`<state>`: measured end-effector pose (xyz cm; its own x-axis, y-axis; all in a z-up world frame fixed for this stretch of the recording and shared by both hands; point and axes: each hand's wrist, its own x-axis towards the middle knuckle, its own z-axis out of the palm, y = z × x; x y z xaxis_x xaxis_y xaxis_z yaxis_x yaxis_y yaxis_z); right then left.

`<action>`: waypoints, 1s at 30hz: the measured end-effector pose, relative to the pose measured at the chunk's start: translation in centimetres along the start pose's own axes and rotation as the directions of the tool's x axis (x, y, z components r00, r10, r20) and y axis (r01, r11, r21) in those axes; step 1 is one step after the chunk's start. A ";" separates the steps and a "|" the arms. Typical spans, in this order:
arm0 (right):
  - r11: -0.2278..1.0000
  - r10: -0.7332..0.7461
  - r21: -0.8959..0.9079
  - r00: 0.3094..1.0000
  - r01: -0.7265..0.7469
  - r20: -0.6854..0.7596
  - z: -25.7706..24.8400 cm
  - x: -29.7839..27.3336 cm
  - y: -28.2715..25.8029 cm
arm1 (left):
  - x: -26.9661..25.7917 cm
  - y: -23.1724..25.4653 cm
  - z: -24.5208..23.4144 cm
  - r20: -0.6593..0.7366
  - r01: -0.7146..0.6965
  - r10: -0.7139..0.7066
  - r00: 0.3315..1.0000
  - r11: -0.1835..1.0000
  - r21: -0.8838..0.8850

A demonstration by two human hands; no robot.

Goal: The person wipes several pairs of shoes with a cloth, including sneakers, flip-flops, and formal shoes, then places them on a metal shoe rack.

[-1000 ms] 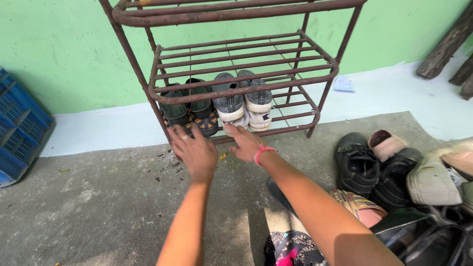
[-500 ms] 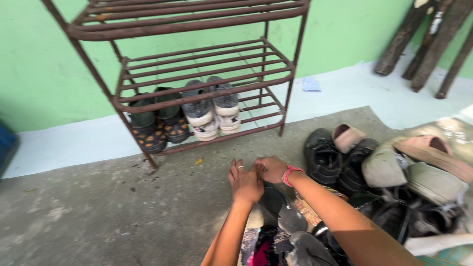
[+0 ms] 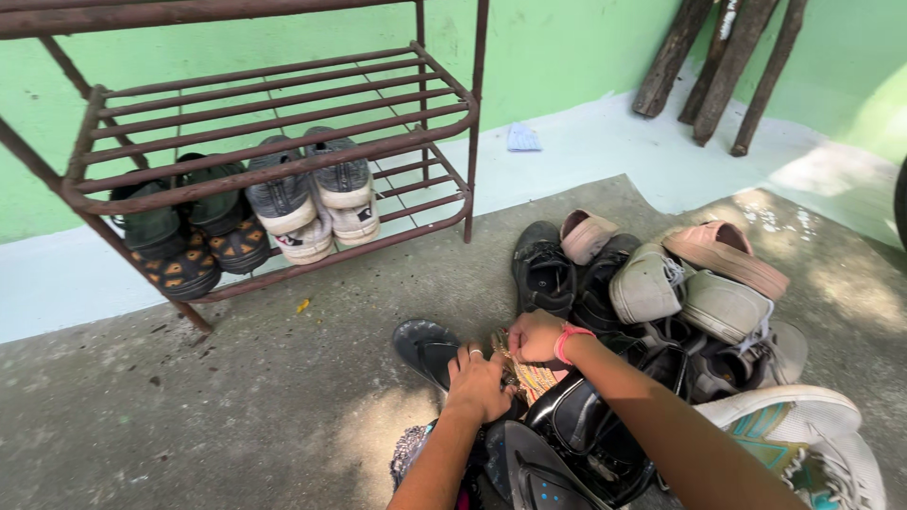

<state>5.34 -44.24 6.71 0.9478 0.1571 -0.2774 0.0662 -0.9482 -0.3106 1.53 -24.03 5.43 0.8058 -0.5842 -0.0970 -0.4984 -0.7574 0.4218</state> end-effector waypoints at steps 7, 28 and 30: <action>0.938 0.297 -0.088 0.908 -0.335 -0.295 0.7 -2.7 0.2 | 0.4 -0.1 1.0 0.069 0.074 -0.066 0.995 0.991 -0.115; 0.807 0.309 -0.576 0.924 -0.128 0.227 -2.1 -8.7 7.4 | 0.9 7.5 6.8 0.018 0.073 -0.071 0.997 0.975 -0.208; 0.821 0.327 -0.557 0.903 -0.125 0.279 -2.0 -9.1 8.3 | 0.5 6.8 7.0 0.075 0.086 -0.072 0.995 0.975 -0.204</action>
<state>-2.11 -54.14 8.52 0.7901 -0.0914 -0.6062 0.1091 -0.9521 0.2857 -3.72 -31.47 1.93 0.8131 -0.5486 -0.1947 -0.3517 -0.7294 0.5867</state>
